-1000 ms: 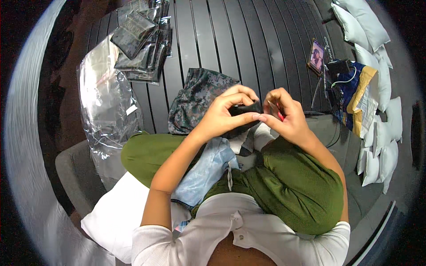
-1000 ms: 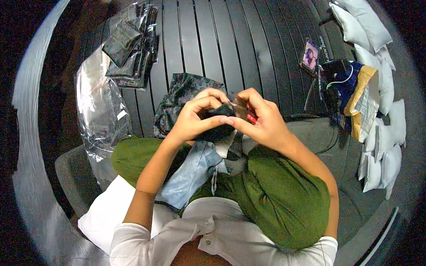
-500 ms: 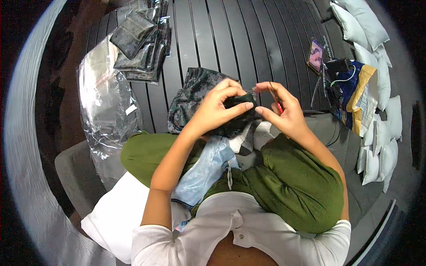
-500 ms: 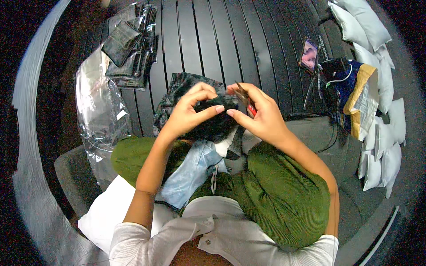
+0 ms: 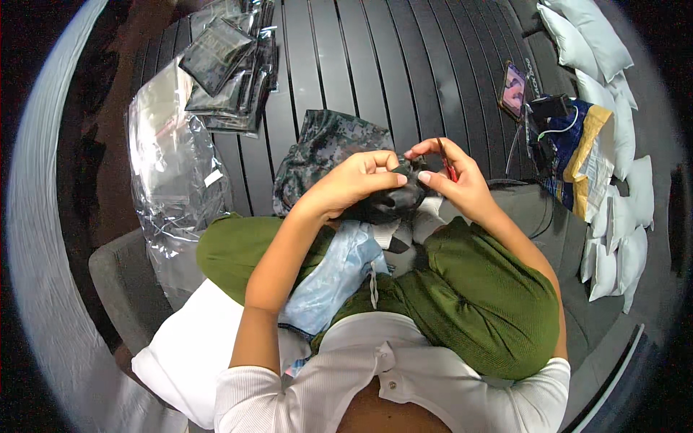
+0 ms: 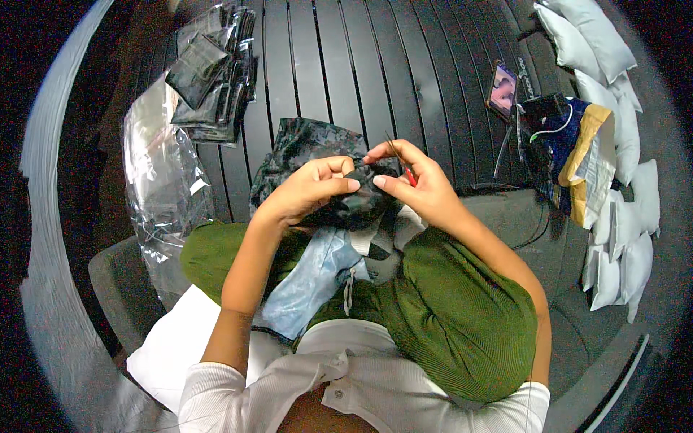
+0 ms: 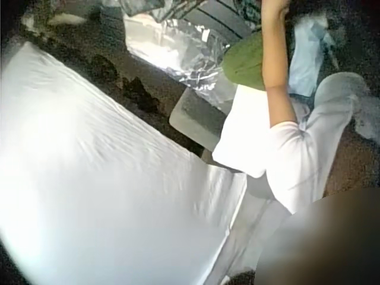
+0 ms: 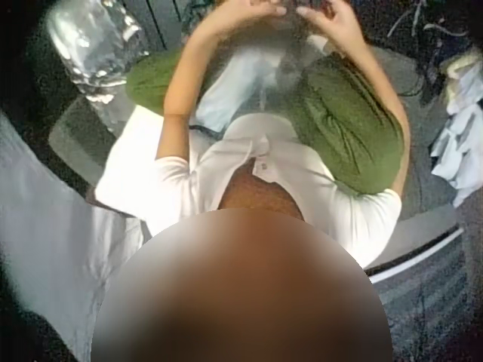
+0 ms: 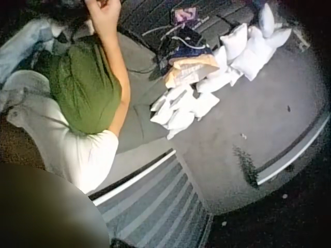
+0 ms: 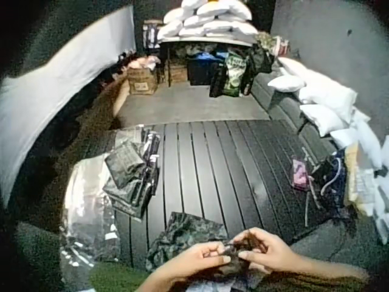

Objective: Inspecting and trimming loose threads from camouflage fabric pieces.

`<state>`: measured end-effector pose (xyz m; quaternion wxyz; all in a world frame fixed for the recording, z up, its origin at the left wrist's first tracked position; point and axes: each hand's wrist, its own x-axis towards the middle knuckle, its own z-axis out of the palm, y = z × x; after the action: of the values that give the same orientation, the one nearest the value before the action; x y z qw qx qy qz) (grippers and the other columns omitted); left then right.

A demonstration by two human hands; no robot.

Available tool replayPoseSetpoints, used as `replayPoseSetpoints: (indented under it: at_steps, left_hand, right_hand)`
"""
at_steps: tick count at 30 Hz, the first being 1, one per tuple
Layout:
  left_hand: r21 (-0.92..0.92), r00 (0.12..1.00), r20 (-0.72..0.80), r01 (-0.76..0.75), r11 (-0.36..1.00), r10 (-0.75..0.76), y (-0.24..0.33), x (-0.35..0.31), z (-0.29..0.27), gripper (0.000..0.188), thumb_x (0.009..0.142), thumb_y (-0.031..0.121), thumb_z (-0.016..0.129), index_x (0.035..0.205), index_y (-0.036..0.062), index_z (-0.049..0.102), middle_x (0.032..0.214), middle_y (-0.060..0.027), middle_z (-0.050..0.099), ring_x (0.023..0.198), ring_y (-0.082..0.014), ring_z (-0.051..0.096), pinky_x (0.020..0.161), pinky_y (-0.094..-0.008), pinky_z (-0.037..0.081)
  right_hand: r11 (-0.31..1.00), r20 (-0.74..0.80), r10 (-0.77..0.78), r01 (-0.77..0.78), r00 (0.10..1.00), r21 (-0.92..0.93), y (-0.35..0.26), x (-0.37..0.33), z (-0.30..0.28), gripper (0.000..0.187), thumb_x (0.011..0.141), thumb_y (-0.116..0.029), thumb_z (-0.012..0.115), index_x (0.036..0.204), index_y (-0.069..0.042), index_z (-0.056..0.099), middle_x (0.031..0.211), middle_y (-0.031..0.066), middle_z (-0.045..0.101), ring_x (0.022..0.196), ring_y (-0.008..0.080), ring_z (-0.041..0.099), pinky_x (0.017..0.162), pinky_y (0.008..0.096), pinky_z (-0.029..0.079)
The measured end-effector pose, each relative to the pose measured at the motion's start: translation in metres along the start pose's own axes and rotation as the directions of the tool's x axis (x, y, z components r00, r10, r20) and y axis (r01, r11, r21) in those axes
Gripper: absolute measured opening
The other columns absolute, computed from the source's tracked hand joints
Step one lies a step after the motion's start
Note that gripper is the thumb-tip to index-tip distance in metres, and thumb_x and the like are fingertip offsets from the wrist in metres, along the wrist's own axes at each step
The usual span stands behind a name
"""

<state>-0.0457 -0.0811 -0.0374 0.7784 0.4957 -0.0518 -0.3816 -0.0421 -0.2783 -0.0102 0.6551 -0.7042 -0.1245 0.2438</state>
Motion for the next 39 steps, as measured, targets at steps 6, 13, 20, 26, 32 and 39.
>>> replayPoseSetpoints:
  at_steps: [6,13,20,26,32,39]
  left_hand:
    - [-0.241,0.995,-0.09,0.009,0.97,-0.032,-0.016,0.006,-0.008,0.014,0.076,0.007,0.059,0.076,0.0092,0.045,0.063,0.0081,0.045,0.053,0.001,0.038,0.045,-0.0162,0.027]
    - [-0.227,0.998,-0.015,-0.063,0.972,0.061,-0.006,0.004,-0.005,0.045,0.076,0.001,0.058,0.118,0.0026,0.042,0.083,-0.0046,0.061,0.073,-0.0081,0.056,0.064,-0.0164,0.042]
    - [-0.024,0.993,-0.025,-0.114,0.993,0.113,0.003,0.0,-0.001,0.031,0.076,0.005,0.059,0.106,0.0022,0.056,0.087,-0.0015,0.06,0.076,-0.0059,0.054,0.068,-0.0164,0.042]
    - [-0.032,0.992,-0.07,-0.111,0.993,0.108,0.001,0.001,-0.001,0.026,0.076,0.006,0.06,0.101,0.0013,0.058,0.091,-0.0018,0.059,0.078,-0.0048,0.053,0.071,-0.0172,0.042]
    - [0.029,0.948,-0.192,-0.252,0.967,0.252,-0.002,0.006,-0.001,0.036,0.073,0.001,0.062,0.108,0.0012,0.052,0.093,-0.0026,0.058,0.081,-0.0056,0.054,0.073,-0.0171,0.043]
    - [0.017,0.959,-0.148,-0.241,0.97,0.241,0.0,0.001,-0.001,0.038,0.075,0.002,0.061,0.111,0.0029,0.05,0.092,-0.0032,0.059,0.081,-0.0052,0.054,0.074,-0.0182,0.043]
  right_hand:
    - [0.997,0.003,0.013,-0.013,1.0,-0.081,0.002,-0.003,-0.003,0.029,0.077,-0.001,0.055,0.104,0.001,0.046,0.102,0.0071,0.049,0.1,0.0135,0.047,0.087,0.0256,0.036]
    - [0.981,-0.038,0.014,-0.021,0.999,-0.191,0.0,-0.003,-0.004,0.03,0.078,-0.006,0.057,0.105,0.001,0.045,0.099,0.0039,0.048,0.094,0.0091,0.045,0.081,0.0214,0.036]
    - [0.962,-0.04,-0.022,0.011,0.999,-0.272,0.003,-0.003,-0.008,0.03,0.077,-0.007,0.058,0.104,0.001,0.046,0.099,0.0037,0.047,0.095,0.0092,0.044,0.082,0.0221,0.036]
    - [0.968,-0.034,-0.016,0.007,0.999,-0.25,0.003,-0.003,-0.006,0.03,0.077,-0.007,0.057,0.103,0.001,0.046,0.099,0.004,0.048,0.096,0.011,0.044,0.085,0.0233,0.033]
    - [0.971,-0.036,-0.021,0.012,0.999,-0.238,0.005,-0.004,-0.008,0.031,0.076,-0.006,0.058,0.104,0.0,0.046,0.098,0.0035,0.048,0.094,0.0098,0.044,0.081,0.022,0.036]
    - [0.974,-0.003,0.109,-0.108,0.994,-0.198,-0.002,-0.005,-0.005,0.028,0.075,-0.005,0.059,0.1,-0.001,0.048,0.089,0.0,0.049,0.079,0.0039,0.045,0.064,0.0152,0.037]
